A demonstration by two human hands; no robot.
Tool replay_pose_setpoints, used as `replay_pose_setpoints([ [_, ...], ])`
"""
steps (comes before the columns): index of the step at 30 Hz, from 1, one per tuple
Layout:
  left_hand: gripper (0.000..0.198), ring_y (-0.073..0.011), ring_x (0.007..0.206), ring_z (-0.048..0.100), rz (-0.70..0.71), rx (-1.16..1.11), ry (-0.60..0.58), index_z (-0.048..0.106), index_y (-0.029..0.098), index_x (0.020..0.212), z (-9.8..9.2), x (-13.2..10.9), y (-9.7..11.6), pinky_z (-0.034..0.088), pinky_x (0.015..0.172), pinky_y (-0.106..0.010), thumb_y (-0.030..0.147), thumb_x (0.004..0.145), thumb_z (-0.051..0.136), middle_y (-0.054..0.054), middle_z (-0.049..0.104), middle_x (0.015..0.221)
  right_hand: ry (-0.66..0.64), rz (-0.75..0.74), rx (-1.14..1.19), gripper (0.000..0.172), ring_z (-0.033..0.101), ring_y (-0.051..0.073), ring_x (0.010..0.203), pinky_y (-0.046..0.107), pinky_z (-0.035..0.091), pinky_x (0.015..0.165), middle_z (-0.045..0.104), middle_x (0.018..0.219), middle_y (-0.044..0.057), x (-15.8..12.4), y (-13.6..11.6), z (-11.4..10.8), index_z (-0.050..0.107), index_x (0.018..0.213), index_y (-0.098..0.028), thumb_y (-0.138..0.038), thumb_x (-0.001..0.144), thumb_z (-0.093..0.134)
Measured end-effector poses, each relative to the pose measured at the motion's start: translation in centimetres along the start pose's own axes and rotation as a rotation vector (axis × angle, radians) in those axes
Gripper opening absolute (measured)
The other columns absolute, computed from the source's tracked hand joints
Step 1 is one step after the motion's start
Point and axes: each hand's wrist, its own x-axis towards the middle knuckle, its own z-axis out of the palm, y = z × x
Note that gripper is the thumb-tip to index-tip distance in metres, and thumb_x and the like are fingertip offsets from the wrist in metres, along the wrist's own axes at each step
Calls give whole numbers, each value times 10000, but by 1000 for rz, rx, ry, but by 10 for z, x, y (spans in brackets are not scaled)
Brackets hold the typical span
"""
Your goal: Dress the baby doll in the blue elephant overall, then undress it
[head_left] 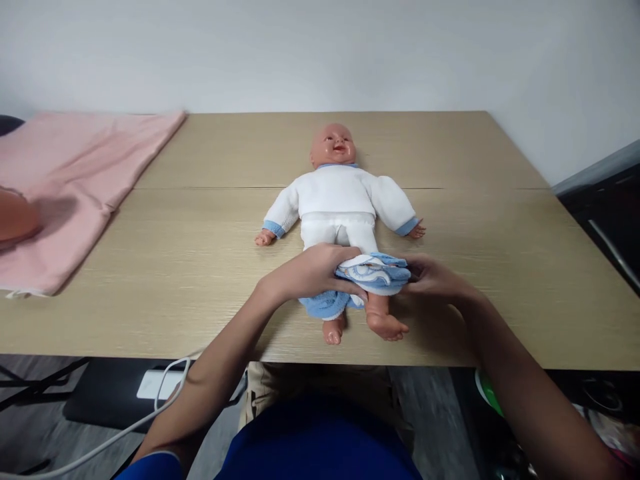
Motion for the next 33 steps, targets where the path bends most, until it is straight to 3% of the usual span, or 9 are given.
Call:
replay_pose_setpoints([
  [3, 498, -202, 827, 602, -50, -35, 47, 643, 240, 1027, 2, 0, 0, 411, 714, -309, 593, 913, 976, 35, 646, 891, -8, 2, -10, 687, 828, 362, 1120, 434, 665, 940, 879, 1275, 86, 4, 2, -7, 814, 1413, -265, -561, 835, 1039],
  [7, 592, -257, 942, 651, -10, 22, 211, 679, 242, 1142, 10, -10, 0, 474, 813, -346, 669, 878, 991, -13, 690, 1015, -12, -11, -27, 740, 774, 321, 1034, 398, 628, 849, 799, 1155, 47, 2, 3, -8, 765, 1350, -283, -632, 770, 1064],
  [10, 573, -297, 1113, 668, 28, 82, 355, 699, 248, 1259, 17, -30, 1, 511, 1013, -421, 664, 945, 939, -65, 740, 1184, 66, -180, -130, 551, 675, 275, 944, 394, 557, 825, 694, 1022, 28, 3, 1, -6, 775, 1159, -271, -741, 908, 917],
  [16, 495, -295, 1267, 635, -206, -46, 544, 627, 289, 1426, 32, -90, -10, 503, 1139, -478, 552, 1068, 846, -85, 696, 1370, 212, -436, -288, 158, 685, 302, 1115, 448, 537, 1027, 736, 1169, 70, 13, -17, 4, 791, 1093, -293, -444, 1069, 835],
  [20, 382, -278, 1276, 649, -260, -226, 493, 638, 285, 1286, 35, -108, -23, 506, 1167, -478, 527, 1074, 842, -67, 680, 1319, 232, -394, -287, 143, 675, 293, 1037, 442, 534, 999, 732, 1064, 63, 23, -30, 9, 785, 1086, -277, -419, 1101, 769],
  [26, 261, -294, 1410, 563, -149, -223, 515, 657, 280, 1168, 26, -89, -33, 414, 1304, -519, 526, 1131, 735, -98, 617, 1382, 321, -119, 46, 351, 508, 206, 752, 341, 468, 700, 560, 819, -3, 47, -35, 13, 682, 919, -261, -578, 1018, 796],
  [28, 283, -273, 1378, 589, -108, -288, 591, 642, 271, 1132, 23, -78, -38, 472, 1247, -478, 551, 1164, 666, -102, 645, 1380, 383, -69, 122, 339, 466, 195, 724, 324, 427, 655, 525, 794, -12, 53, -34, 14, 666, 900, -267, -560, 959, 826],
  [30, 374, -234, 1138, 642, -110, -373, 689, 611, 267, 1069, 20, -66, -43, 560, 1023, -403, 628, 1157, 646, -72, 683, 1177, 438, -40, 181, 302, 422, 185, 688, 318, 387, 622, 492, 770, -24, 57, -32, 16, 655, 903, -273, -519, 914, 831],
  [33, 478, -182, 782, 525, -178, -479, 732, 581, 276, 1031, 16, -50, -51, 482, 711, -329, 732, 1081, 714, 9, 563, 851, 497, -37, 253, 291, 361, 172, 646, 314, 339, 587, 437, 732, -48, 60, -25, 18, 632, 895, -278, -479, 864, 841],
])
